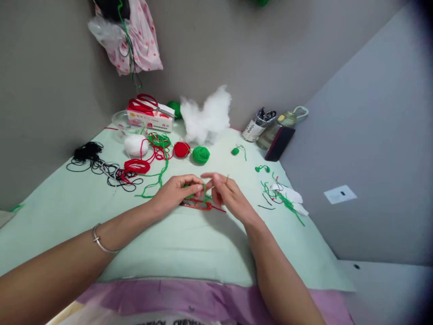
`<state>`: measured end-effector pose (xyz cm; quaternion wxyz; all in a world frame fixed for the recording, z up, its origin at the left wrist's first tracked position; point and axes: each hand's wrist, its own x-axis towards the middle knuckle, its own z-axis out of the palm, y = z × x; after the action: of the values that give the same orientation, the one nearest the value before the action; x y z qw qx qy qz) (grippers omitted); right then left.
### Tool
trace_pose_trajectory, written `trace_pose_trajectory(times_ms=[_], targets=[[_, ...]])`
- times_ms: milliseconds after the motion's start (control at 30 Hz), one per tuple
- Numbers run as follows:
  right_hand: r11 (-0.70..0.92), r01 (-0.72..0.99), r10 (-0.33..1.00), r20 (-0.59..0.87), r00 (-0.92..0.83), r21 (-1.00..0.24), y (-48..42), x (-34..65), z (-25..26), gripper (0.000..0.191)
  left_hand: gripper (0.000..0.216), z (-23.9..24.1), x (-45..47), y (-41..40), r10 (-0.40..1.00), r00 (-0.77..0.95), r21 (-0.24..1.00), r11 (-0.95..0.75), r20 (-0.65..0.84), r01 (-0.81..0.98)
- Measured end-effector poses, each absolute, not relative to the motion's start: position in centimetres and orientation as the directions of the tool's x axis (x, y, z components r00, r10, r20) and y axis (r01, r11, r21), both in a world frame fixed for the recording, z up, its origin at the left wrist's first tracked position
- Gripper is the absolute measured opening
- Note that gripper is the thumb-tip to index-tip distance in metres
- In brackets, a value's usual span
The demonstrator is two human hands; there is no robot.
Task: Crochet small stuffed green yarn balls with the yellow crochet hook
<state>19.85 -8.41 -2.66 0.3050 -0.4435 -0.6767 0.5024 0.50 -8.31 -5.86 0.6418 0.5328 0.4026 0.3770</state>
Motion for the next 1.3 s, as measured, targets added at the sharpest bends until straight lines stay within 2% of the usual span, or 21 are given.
trace_pose_trajectory(times_ms=[67, 133, 267, 500, 733, 800, 967, 1133, 1300], targets=[[0.029, 0.313, 0.839, -0.147, -0.524, -0.949, -8.6, 19.8, -2.6, 0.040, 0.027, -5.9, 0.3, -8.2, 0.921, 0.369, 0.991, 0.135, -0.122, -0.009], [-0.027, 0.291, 0.811, -0.191, -0.552, -0.956, -8.4, 20.2, -2.7, 0.032, 0.028, -5.9, 0.1, -8.1, 0.929, 0.347, 0.992, 0.124, -0.127, 0.031], [-0.079, 0.268, 0.814, -0.218, -0.538, -0.960, -8.0, 20.7, -3.0, 0.026, 0.027, -5.7, 0.0, -8.1, 0.947, 0.307, 0.994, 0.068, -0.092, 0.088], [-0.101, 0.218, 0.844, -0.199, -0.498, -0.971, -8.4, 20.2, -2.4, 0.026, 0.009, -5.1, 0.1, -8.2, 0.963, 0.270, 0.994, -0.014, -0.016, 0.109], [-0.173, 0.146, 0.834, -0.223, -0.505, -0.974, -7.3, 21.6, -2.8, 0.024, 0.008, -6.0, -0.4, -7.4, 0.959, 0.267, 0.996, 0.089, -0.090, 0.016], [-0.209, 0.016, 0.892, -0.197, -0.408, -0.978, -6.5, 23.2, -2.6, 0.023, 0.012, -6.5, -1.0, -6.8, 0.964, 0.238, 0.989, 0.133, -0.116, -0.060], [-0.022, -0.190, 0.996, -0.005, -0.087, -0.981, -4.1, 28.2, -2.0, 0.023, 0.018, -7.0, -2.2, -5.6, 0.961, 0.221, 0.951, 0.213, -0.164, -0.222], [0.022, -0.170, 0.994, 0.004, 0.108, -0.985, -2.6, 29.8, -3.4, 0.029, 0.017, -7.0, -2.2, -5.7, 0.920, 0.332, 0.919, 0.300, -0.208, -0.257], [0.061, -0.045, 0.943, 0.042, 0.329, -0.997, -1.8, 29.8, -4.9, 0.041, 0.012, -6.8, -2.6, -5.4, 0.902, 0.360, 0.868, 0.363, -0.236, -0.339]])
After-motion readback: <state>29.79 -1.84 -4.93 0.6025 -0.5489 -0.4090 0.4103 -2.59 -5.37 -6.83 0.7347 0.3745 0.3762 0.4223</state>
